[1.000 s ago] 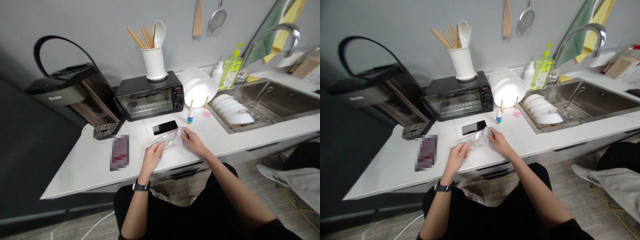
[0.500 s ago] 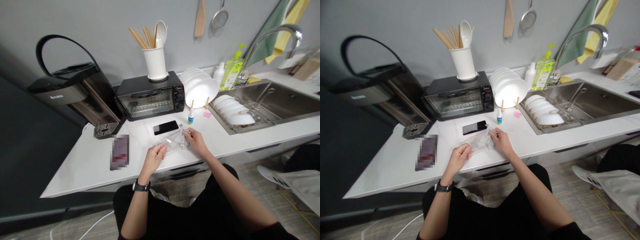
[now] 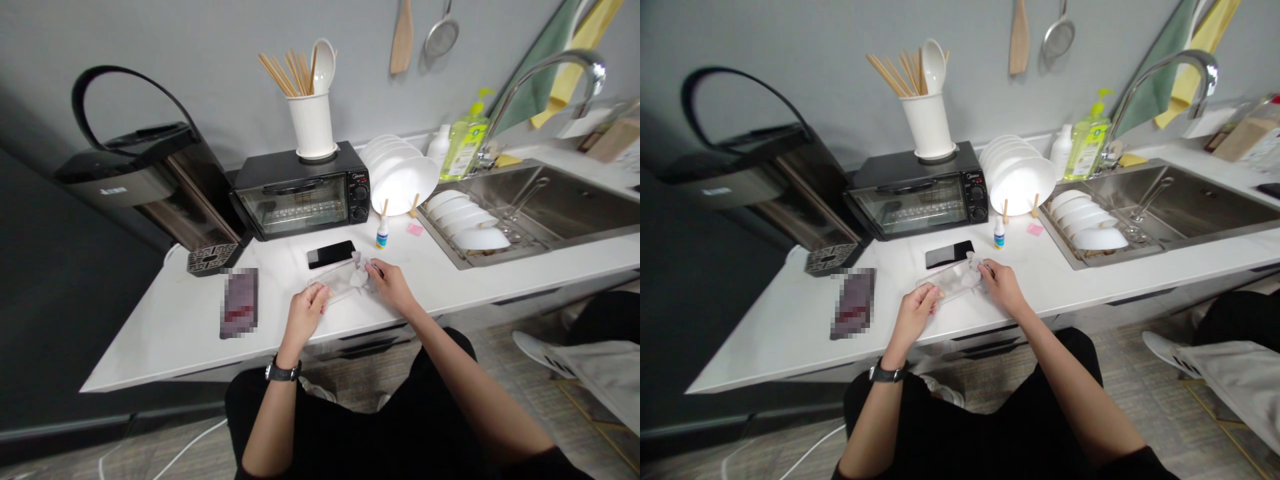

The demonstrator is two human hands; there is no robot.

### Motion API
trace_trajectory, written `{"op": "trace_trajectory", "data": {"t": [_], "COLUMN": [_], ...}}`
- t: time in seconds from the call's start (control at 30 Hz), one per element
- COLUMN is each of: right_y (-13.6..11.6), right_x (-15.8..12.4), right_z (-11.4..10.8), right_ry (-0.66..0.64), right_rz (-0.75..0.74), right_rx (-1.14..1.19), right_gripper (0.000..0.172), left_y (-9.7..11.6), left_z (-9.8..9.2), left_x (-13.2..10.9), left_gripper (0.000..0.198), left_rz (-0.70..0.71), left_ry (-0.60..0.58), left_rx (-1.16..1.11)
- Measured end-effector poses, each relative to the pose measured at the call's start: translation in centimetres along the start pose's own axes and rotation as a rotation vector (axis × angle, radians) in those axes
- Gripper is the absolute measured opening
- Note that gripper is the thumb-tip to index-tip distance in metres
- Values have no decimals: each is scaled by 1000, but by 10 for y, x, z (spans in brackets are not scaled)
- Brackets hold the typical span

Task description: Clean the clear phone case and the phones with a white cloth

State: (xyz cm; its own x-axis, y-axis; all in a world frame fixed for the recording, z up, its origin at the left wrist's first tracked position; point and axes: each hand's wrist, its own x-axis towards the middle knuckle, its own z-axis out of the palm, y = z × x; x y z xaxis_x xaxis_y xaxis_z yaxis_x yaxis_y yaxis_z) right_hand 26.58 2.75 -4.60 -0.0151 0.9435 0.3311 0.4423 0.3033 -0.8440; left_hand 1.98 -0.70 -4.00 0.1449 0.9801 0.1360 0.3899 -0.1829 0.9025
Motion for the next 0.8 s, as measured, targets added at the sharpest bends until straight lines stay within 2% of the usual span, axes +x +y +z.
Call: {"op": "trace_trajectory", "data": {"t": [0.07, 0.2, 0.33, 0.5, 0.63, 0.73, 0.8], "right_y": [0, 2, 2, 2, 2, 2, 1], "right_x": [0, 0, 0, -1, -1, -1, -1], "right_z": [0, 0, 0, 0, 0, -1, -1], "right_ry": [-4, 34, 4, 28, -8, 0, -3], "right_rz": [-9, 14, -13, 15, -13, -5, -11], "right_rx": [-3, -25, -22, -39, -34, -45, -48], "right_gripper": [42, 51, 40, 51, 41, 49, 48], "left_y": [-1, -3, -3, -2, -3, -4, -4], "left_z": [0, 0, 0, -1, -1, -1, -1], "left_x": [0, 0, 0, 0, 0, 0, 0], "left_gripper": [40, 42, 41, 40, 40, 40, 41], "left_rz": [0, -9, 3, -14, -4, -6, -9], "left_ry": [20, -39, -17, -51, -33, -57, -67], "left_rx": [20, -17, 3, -45, -22, -29, -28]}}
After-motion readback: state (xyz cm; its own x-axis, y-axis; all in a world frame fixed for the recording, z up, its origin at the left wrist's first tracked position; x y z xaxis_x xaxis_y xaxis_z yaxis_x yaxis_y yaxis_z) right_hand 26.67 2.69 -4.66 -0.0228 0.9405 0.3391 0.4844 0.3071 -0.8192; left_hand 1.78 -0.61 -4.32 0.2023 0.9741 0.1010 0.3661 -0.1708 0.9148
